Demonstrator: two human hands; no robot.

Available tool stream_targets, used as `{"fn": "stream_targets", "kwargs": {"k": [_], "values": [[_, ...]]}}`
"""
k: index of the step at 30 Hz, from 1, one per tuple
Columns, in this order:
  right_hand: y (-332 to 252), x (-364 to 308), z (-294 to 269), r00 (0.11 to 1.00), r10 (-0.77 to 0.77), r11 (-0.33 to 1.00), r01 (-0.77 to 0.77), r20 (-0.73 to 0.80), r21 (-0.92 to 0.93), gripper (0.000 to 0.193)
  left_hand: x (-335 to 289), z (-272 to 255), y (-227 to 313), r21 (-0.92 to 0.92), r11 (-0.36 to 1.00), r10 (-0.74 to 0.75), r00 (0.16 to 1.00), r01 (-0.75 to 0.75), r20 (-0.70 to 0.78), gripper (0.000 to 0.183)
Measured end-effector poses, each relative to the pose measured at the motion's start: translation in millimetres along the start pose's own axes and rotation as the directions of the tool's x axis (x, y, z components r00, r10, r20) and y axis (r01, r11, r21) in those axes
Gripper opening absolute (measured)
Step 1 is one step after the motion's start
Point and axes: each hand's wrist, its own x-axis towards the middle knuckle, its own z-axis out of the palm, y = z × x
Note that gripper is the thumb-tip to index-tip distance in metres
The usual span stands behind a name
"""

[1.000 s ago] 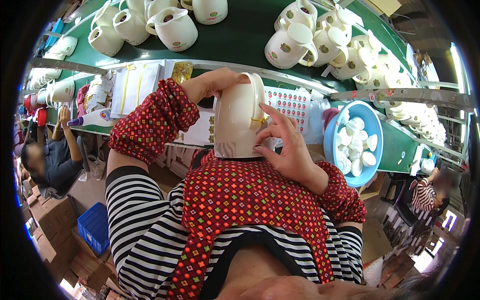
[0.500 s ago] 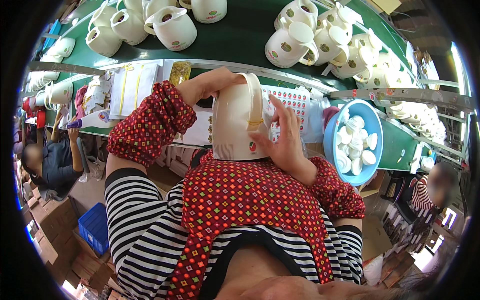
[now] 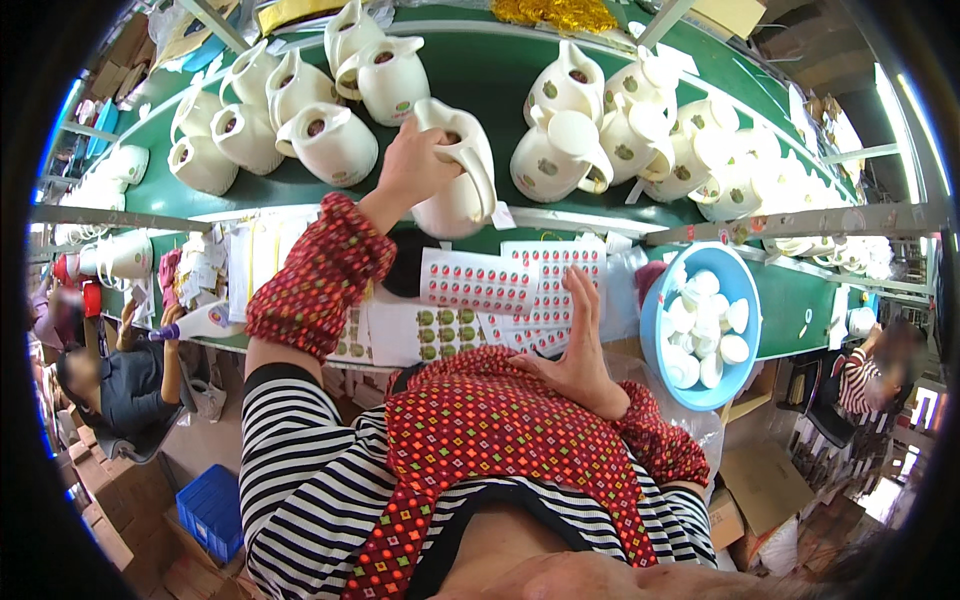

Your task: The person applies small decorative stickers to white ceramic pitchers on a factory assembly line. They pick up each pitcher, place a sticker on its side, and set it back on the conveyor. The person also places white plastic lids into the pitchers from a nearby blue basin.

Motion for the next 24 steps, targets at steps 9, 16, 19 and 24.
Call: {"fn": "stream_targets", "kwargs": {"k": [9,16,19,24], "values": [[23,11,0,0.993,0.119,0.992,-0.117,-0.022,0.052,0.121,155,90,-24,-0.016,0.972,0.214,0.916,-0.233,-0.34,0.041],[29,26,-1,0.982,0.186,0.978,-0.187,0.013,0.089,0.105,170,81,-53,-0.026,0.965,0.247,0.934,-0.263,-0.257,0.082],[30,30,-3,0.975,0.222,0.974,-0.221,-0.021,0.045,0.087,122,1,-47,0.167,0.969,0.225,0.931,-0.183,-0.287,0.067],[27,41,2,0.986,0.168,0.983,-0.168,0.009,0.08,0.067,48,-85,-147,0.38,0.763,-0.429,0.85,0.522,-0.306,0.078]]}}
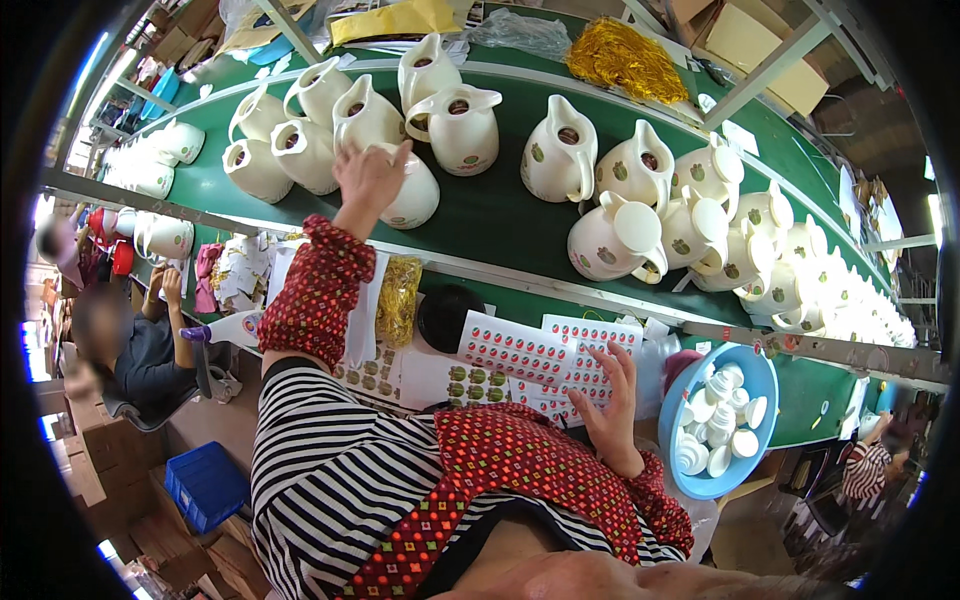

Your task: The person applies small decorative stickers to white ceramic pitchers on a factory assembly line. They pick up each pitcher, place a sticker on its side, and set it back on the conveyor. The person also places white plastic lids into the pitchers from a nearby blue basin.

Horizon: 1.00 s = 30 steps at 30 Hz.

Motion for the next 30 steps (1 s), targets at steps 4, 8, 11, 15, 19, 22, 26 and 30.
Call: {"fn": "stream_targets", "kwargs": {"k": [4,8,11,15,19,22,26,30], "values": [[-10,0,8,0.999,-0.01,1.0,0.01,0.041,0.007,0.058,-2,-1,-18,-0.034,0.989,-0.143,0.988,0.145,0.057,0.099],[-17,-11,14,0.999,0.009,0.999,-0.011,0.044,0.039,0.055,-7,5,22,-0.092,0.98,-0.172,0.984,0.176,0.051,0.105],[-20,-21,13,1.0,-0.011,1.0,0.011,0.026,-0.012,0.053,-15,16,27,0.002,0.998,-0.065,0.997,0.065,0.049,0.119],[-19,-41,7,0.999,0.033,0.996,-0.031,-0.025,0.083,0.053,-5,11,-19,0.108,0.939,0.311,0.94,-0.327,0.142,0.096],[-9,-59,15,0.995,0.096,0.98,-0.092,-0.017,0.174,0.052,34,9,-97,0.091,0.794,0.576,0.793,-0.601,0.199,0.087],[-11,-69,17,0.996,0.091,0.984,-0.088,-0.011,0.152,0.05,25,1,-74,0.054,0.789,0.571,0.763,-0.612,0.302,0.07],[-23,-67,19,0.998,0.069,0.981,-0.07,0.009,0.18,0.048,2,18,-77,-0.164,0.854,0.518,0.779,-0.494,0.353,0.055],[-31,-66,18,0.998,0.063,0.985,-0.062,-0.001,0.164,0.048,-21,8,-54,-0.216,0.829,0.548,0.672,-0.516,0.499,0.047]]}}
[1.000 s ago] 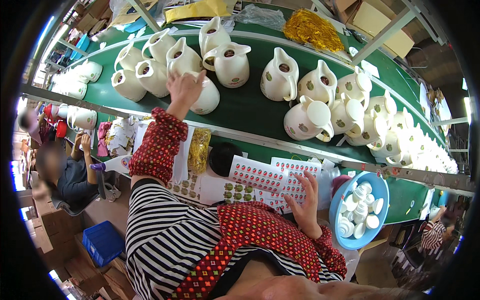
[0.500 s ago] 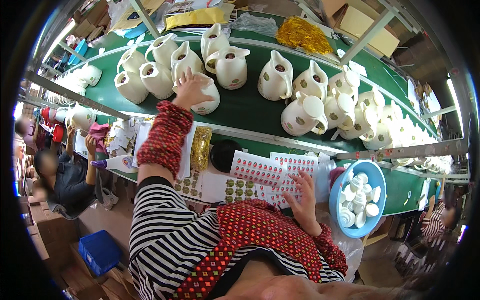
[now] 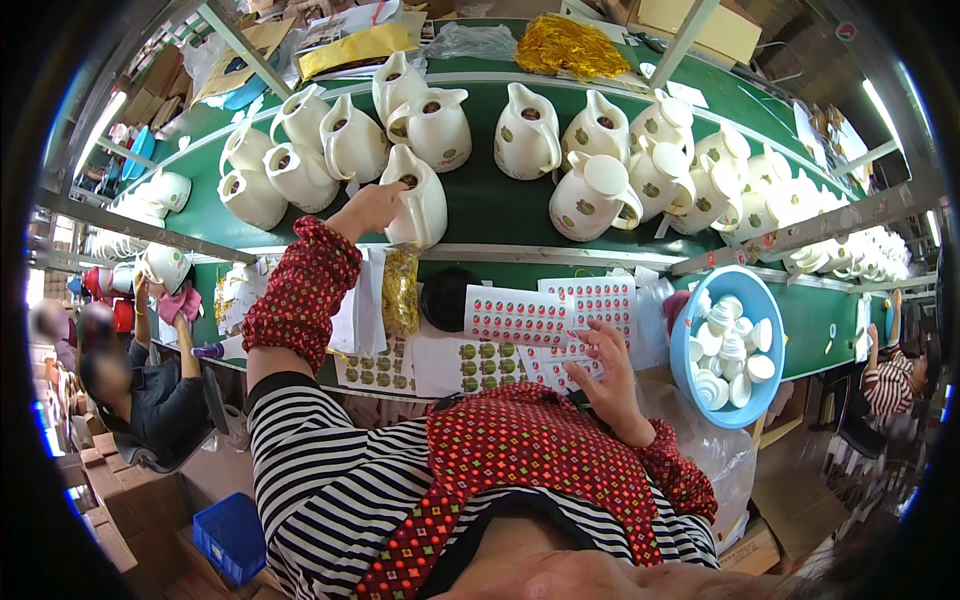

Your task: The person applies small decorative stickers to white ceramic pitchers on a factory assembly line. They pick up each pitcher, place a sticker on its side, and set it back on the conveyor. The person also places white plastic lids into the pitchers from a nearby blue basin.

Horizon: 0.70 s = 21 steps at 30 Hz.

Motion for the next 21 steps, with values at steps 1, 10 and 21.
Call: {"fn": "stream_targets", "kwargs": {"k": [1,10,21], "values": [[-1,1,-3,1.0,-0.001,1.0,0.001,-0.016,-0.011,0.048,-2,-3,15,0.077,0.997,0.009,1.0,-0.011,0.028,0.046],[-19,18,-27,0.983,-0.11,0.991,0.12,-0.149,0.065,0.029,24,39,-9,-0.038,0.983,0.135,0.845,-0.18,-0.518,0.048],[-56,23,-44,0.992,-0.097,0.939,0.117,-0.078,0.324,0.036,-22,-6,113,-0.868,0.497,0.056,0.998,0.002,0.035,0.06]]}}
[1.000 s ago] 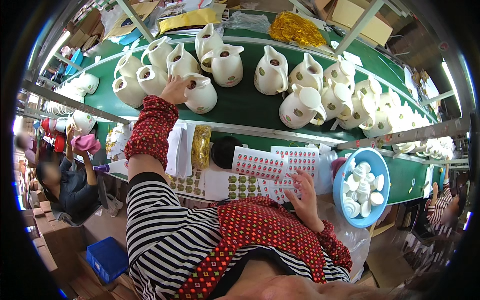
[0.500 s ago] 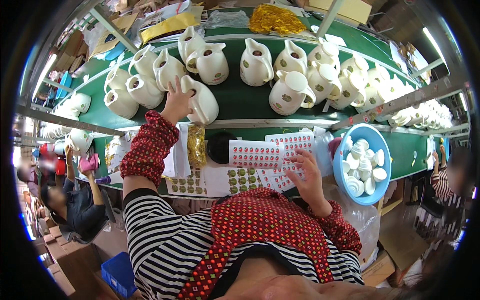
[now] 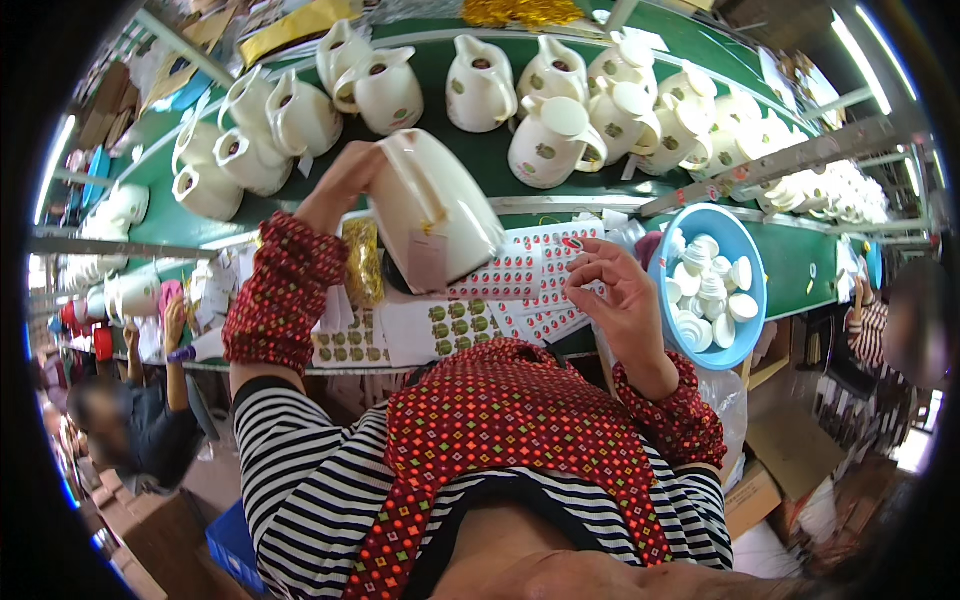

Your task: The person applies small decorative stickers to white ceramic pitchers on a factory assembly line. They pick up each pitcher, place a sticker on its side, and set it back on the conveyor. The person also places white plastic lids into the pitchers from a nearby blue basin.

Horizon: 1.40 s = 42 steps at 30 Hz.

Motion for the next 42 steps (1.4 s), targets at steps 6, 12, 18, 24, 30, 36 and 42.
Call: {"fn": "stream_targets", "kwargs": {"k": [6,12,18,24,30,36,42], "values": [[-27,-4,12,0.985,0.044,0.996,-0.03,0.168,-0.086,0.023,-26,103,8,-0.071,0.916,-0.361,0.888,0.394,0.284,0.064],[-35,-5,23,0.947,0.082,0.986,-0.031,0.31,-0.165,0.015,-27,131,-17,-0.155,0.892,-0.333,0.849,0.425,0.411,0.064],[-41,7,34,0.861,0.274,0.933,-0.129,0.428,-0.337,0.015,-19,134,-29,-0.133,0.895,-0.326,0.828,0.426,0.457,0.063],[-40,9,45,0.859,0.284,0.925,-0.129,0.426,-0.357,0.018,-4,133,-45,-0.032,0.927,-0.325,0.841,0.375,0.433,0.063],[-39,11,53,0.889,0.241,0.897,-0.05,0.39,-0.439,0.02,-13,139,-29,-0.032,0.918,-0.356,0.859,0.395,0.367,0.051],[-31,13,56,0.909,0.115,0.898,0.077,0.4,-0.434,0.024,-12,134,-29,-0.09,0.907,-0.338,0.839,0.411,0.426,0.058],[-6,10,60,0.975,0.051,0.859,0.068,0.217,-0.507,0.064,-18,133,-16,-0.031,0.922,-0.346,0.854,0.387,0.389,0.055]]}}
